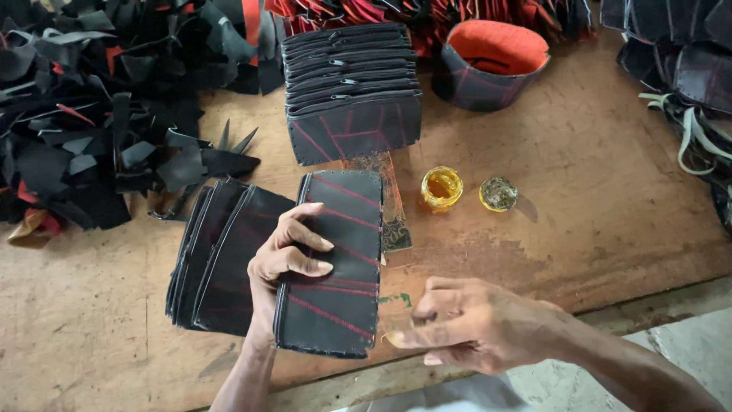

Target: The person applies a yellow substance to the edges of black leather wallet-like items using their finger. They handle each item one at a time, rubbing the edges and stacking the treated items on the table.

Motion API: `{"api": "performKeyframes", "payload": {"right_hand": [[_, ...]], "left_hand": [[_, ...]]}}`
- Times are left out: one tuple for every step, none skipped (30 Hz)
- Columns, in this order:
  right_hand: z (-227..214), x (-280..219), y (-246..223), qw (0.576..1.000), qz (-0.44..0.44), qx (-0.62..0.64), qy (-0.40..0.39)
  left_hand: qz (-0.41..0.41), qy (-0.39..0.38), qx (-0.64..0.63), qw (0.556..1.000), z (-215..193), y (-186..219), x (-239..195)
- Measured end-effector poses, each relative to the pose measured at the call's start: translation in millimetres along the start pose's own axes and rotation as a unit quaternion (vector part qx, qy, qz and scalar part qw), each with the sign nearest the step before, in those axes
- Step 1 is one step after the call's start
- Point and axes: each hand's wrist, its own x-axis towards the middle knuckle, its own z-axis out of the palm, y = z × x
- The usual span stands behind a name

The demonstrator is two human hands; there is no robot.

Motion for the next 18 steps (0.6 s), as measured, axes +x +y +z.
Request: {"api": "performKeyframes", "payload": {"right_hand": [[0,0,2,0.998,0.005,0.032,0.051],[-1,3,5,0.992,0.011,0.066,0.103],[-1,7,9,0.983,0.016,0.099,0.155],[-3,11,13,0.985,0.018,0.047,0.167],[-5,17,18,0.984,0.019,-0.006,0.178],[-4,21,20,0.980,0.020,-0.058,0.187],[-2,24,20,0.977,0.000,-0.087,0.193],[1,26,19,0.973,-0.023,-0.117,0.197],[5,28,16,0.968,-0.045,-0.146,0.200],[11,27,11,0.963,-0.058,-0.188,0.184],[15,22,5,0.956,-0.070,-0.230,0.168],[17,20,3,0.946,-0.083,-0.273,0.153],[16,20,3,0.947,-0.099,-0.253,0.173],[16,20,2,0.946,-0.114,-0.232,0.194],[16,20,2,0.945,-0.128,-0.211,0.215],[14,23,4,0.945,-0.100,-0.219,0.223],[12,27,7,0.944,-0.072,-0.227,0.230],[11,32,8,0.941,-0.044,-0.234,0.238]], "left_hand": [[0.001,0.000,-0.003,1.000,0,0,0],[0.001,-0.002,-0.006,1.000,-1,0,0],[0.002,-0.004,-0.007,1.000,0,1,0],[0.004,-0.007,-0.009,1.000,0,1,0],[0.006,-0.010,-0.011,1.000,0,2,0],[-0.002,-0.003,-0.009,1.000,1,2,-1],[-0.011,0.004,-0.007,1.000,1,1,-1],[-0.019,0.014,-0.004,1.000,1,1,-2],[-0.013,0.018,0.005,1.000,-1,0,-2],[-0.009,0.024,0.013,1.000,-3,-2,-3],[-0.005,0.030,0.021,0.999,-5,-4,-3],[-0.004,0.030,0.021,0.999,-6,-6,-3],[-0.004,0.031,0.022,0.999,-8,-8,-2],[-0.005,0.029,0.021,0.999,-8,-9,-3],[-0.006,0.031,0.020,0.999,-8,-10,-4],[-0.007,0.030,0.019,0.999,-7,-11,-4],[-0.008,0.028,0.017,0.999,-6,-11,-4],[-0.012,0.032,0.022,0.999,-6,-11,-4]]}}
